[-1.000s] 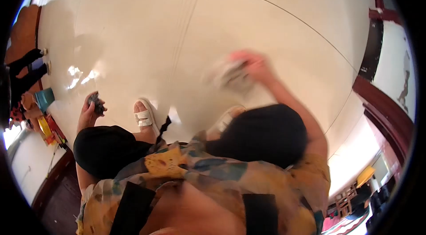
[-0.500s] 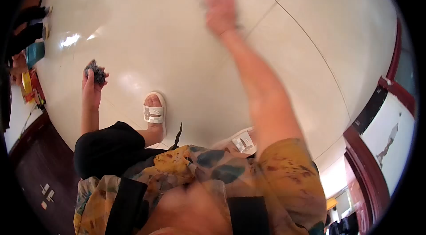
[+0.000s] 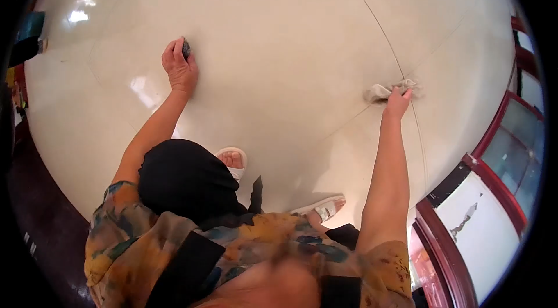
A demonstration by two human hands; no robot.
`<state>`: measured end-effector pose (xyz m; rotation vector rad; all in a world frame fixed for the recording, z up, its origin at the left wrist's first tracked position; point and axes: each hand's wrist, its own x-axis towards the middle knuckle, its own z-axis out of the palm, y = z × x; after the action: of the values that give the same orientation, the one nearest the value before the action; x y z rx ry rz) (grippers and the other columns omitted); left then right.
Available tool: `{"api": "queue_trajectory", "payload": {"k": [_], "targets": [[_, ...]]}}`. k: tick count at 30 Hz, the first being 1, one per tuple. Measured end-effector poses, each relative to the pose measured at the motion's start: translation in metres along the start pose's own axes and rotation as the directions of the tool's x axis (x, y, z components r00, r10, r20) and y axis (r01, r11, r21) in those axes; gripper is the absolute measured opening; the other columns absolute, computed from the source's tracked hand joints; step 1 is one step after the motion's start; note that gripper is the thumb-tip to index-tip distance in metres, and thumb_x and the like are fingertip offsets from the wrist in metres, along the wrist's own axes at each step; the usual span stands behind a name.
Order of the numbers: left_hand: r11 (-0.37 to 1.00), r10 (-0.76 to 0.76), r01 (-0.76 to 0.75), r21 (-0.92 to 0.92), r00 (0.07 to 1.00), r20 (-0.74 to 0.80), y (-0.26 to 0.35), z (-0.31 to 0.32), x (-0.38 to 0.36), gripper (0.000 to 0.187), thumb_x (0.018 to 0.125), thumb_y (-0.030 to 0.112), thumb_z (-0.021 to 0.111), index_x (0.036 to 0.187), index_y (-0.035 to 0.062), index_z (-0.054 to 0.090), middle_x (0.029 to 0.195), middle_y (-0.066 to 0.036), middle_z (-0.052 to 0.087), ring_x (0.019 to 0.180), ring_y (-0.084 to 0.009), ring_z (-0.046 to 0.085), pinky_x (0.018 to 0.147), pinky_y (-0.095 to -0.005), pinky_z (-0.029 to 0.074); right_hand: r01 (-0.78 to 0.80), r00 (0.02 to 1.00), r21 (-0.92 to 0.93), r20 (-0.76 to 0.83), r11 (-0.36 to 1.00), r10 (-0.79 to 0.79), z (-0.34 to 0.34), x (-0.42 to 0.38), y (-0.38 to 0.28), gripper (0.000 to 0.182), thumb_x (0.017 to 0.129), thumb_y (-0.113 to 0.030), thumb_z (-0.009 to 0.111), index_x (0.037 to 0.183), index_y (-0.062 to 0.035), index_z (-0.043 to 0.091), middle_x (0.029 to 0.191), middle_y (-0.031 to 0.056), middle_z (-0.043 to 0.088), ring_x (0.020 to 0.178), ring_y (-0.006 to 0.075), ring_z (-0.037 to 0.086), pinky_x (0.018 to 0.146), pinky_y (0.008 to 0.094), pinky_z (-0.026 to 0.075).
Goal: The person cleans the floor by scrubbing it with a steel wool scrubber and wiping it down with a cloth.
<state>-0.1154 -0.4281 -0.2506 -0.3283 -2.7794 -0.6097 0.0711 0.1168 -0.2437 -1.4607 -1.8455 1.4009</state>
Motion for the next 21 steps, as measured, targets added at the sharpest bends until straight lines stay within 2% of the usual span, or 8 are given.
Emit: {"api": "queue_trajectory", "payload": {"k": [2,4,5,10,14,18,20,21], "targets": [[0.999,-0.011,0.011,-0.053,1.000,-0.001,-0.007,0.002,-0.004,0.060,0.077,0.004,0.062,0.131,0.0167,0.039,0.125,-0.011,0.043,0.117,-0.0304,0.040,0.099,-0.0448,0.030,0.319,0.948,-0.442,0.124,0.838,-0.295,0.044,0.019,0.012,0.059,0.079,-0.010,0.052,0.135,0.0021,0.037,0.139,0.0213,0.039,0.125,0.0338,0.042,0.101,0.0416,0.036],[0.999,-0.002,0.002,-0.047,1.000,0.006,-0.010,0.002,0.002,0.060,0.077,0.004,0.062,0.131,0.0167,0.039,0.125,-0.010,0.044,0.117,-0.0301,0.040,0.099,-0.0447,0.030,0.600,0.670,-0.765,0.322,0.233,-0.669,0.117,0.019,0.015,0.060,0.074,-0.009,0.052,0.132,0.0025,0.040,0.137,0.0231,0.041,0.129,0.0362,0.037,0.106,0.0462,0.029],[0.998,0.004,-0.003,-0.057,1.000,0.009,-0.011,0.003,0.003,0.060,0.077,0.004,0.062,0.131,0.0162,0.039,0.125,-0.010,0.044,0.117,-0.0301,0.040,0.099,-0.0447,0.030,0.710,0.572,-0.657,0.328,0.254,-0.752,0.168,0.011,-0.003,0.059,0.069,-0.007,0.052,0.128,0.0015,0.045,0.133,0.0222,0.045,0.129,0.0369,0.036,0.109,0.0498,0.022],[0.994,0.025,-0.023,-0.104,1.000,0.015,-0.019,0.001,0.001,0.064,0.073,0.004,0.064,0.131,0.0171,0.038,0.126,-0.010,0.042,0.116,-0.0304,0.041,0.098,-0.0461,0.030,0.976,0.190,-0.019,0.563,0.217,-0.804,0.343,-0.138,-0.099,0.048,0.074,0.003,0.041,0.118,-0.0070,0.057,0.125,0.0158,0.054,0.119,0.0321,0.047,0.106,0.0447,0.031],[0.982,0.008,-0.012,-0.188,1.000,-0.023,-0.019,0.001,0.003,0.063,0.073,0.003,0.062,0.131,0.0132,0.038,0.126,-0.012,0.042,0.116,-0.0308,0.041,0.098,-0.0460,0.030,0.760,0.092,0.429,0.672,0.488,-0.734,0.275,-0.271,-0.049,0.018,0.076,-0.005,0.050,0.082,-0.0106,0.067,0.099,0.0095,0.067,0.095,0.0278,0.062,0.089,0.0420,0.046],[0.987,0.039,-0.041,-0.153,0.999,-0.018,-0.020,0.004,0.003,0.059,0.076,0.005,0.060,0.131,0.0096,0.038,0.126,-0.014,0.043,0.116,-0.0316,0.040,0.098,-0.0453,0.030,0.631,-0.103,0.169,0.986,0.757,-0.134,0.145,-0.332,-0.018,0.011,0.075,-0.006,0.054,0.074,-0.0098,0.065,0.089,0.0076,0.066,0.092,0.0264,0.060,0.085,0.0395,0.045],[0.992,0.047,-0.049,-0.120,0.999,-0.016,-0.014,0.002,0.001,0.055,0.080,0.007,0.058,0.131,0.0086,0.038,0.125,-0.015,0.044,0.116,-0.0321,0.039,0.099,-0.0441,0.030,0.433,0.143,0.272,0.921,0.859,-0.363,0.108,-0.297,-0.010,0.021,0.076,-0.002,0.051,0.087,-0.0105,0.067,0.097,0.0081,0.066,0.100,0.0256,0.058,0.091,0.0387,0.043],[0.994,0.065,-0.065,-0.093,0.998,-0.006,-0.014,0.003,0.000,0.054,0.081,0.008,0.057,0.132,0.0087,0.038,0.125,-0.015,0.044,0.116,-0.0324,0.039,0.099,-0.0448,0.029,0.523,0.356,0.147,0.858,0.840,-0.371,0.096,-0.259,-0.021,0.029,0.077,0.000,0.047,0.097,-0.0088,0.066,0.102,0.0088,0.065,0.104,0.0240,0.057,0.094,0.0378,0.042]]}}
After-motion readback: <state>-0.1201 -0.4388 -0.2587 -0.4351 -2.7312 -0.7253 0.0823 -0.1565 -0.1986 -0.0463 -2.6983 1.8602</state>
